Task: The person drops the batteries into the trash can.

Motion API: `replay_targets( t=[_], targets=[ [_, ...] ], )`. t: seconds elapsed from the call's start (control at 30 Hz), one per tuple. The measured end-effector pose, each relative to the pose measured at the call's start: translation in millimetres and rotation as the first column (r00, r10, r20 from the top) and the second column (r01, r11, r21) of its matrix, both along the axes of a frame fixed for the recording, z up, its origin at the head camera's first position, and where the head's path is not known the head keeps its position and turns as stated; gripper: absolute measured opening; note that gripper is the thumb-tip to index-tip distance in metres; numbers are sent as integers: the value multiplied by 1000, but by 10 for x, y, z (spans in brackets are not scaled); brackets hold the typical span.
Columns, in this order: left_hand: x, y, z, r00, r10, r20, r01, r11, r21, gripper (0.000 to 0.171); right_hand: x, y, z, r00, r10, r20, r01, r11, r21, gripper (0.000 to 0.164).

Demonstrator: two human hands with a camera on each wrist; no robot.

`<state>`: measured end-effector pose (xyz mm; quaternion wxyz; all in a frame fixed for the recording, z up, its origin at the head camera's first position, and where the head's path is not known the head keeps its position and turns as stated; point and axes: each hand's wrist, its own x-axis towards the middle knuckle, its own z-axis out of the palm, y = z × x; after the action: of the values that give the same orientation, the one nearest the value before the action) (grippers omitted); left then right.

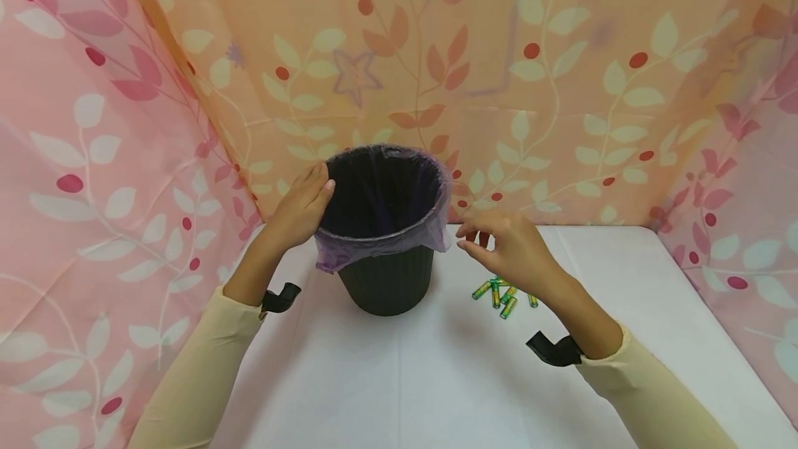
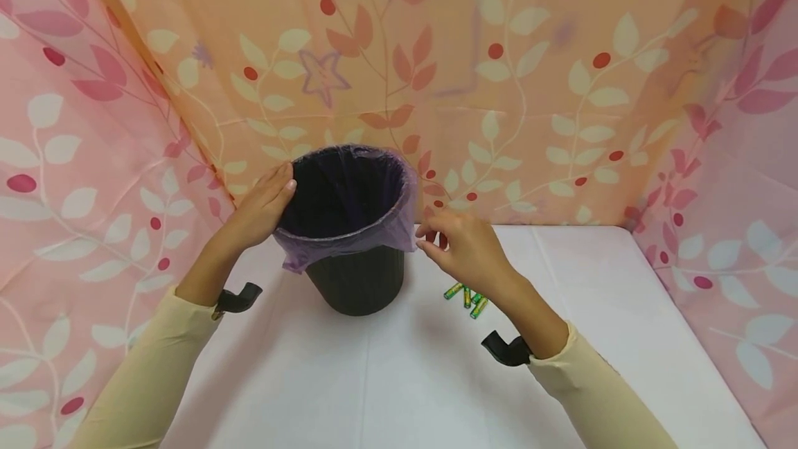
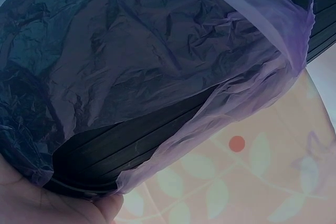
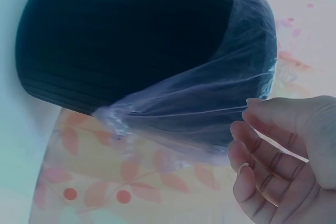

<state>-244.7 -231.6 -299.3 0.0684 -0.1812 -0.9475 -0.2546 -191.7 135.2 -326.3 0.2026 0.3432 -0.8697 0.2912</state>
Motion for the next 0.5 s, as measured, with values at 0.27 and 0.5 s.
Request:
replay_targets(
  t=[0.27, 0.5],
  targets=[
    [1, -2, -15, 1000, -7, -10, 7, 1000, 0, 61, 104, 81, -208, 998, -51, 44, 51, 999, 4, 10],
    [18, 5, -1, 1000, 1, -13, -1, 1000, -1, 60, 141, 149, -388, 995, -61, 77, 63, 998, -21, 10]
  ],
)
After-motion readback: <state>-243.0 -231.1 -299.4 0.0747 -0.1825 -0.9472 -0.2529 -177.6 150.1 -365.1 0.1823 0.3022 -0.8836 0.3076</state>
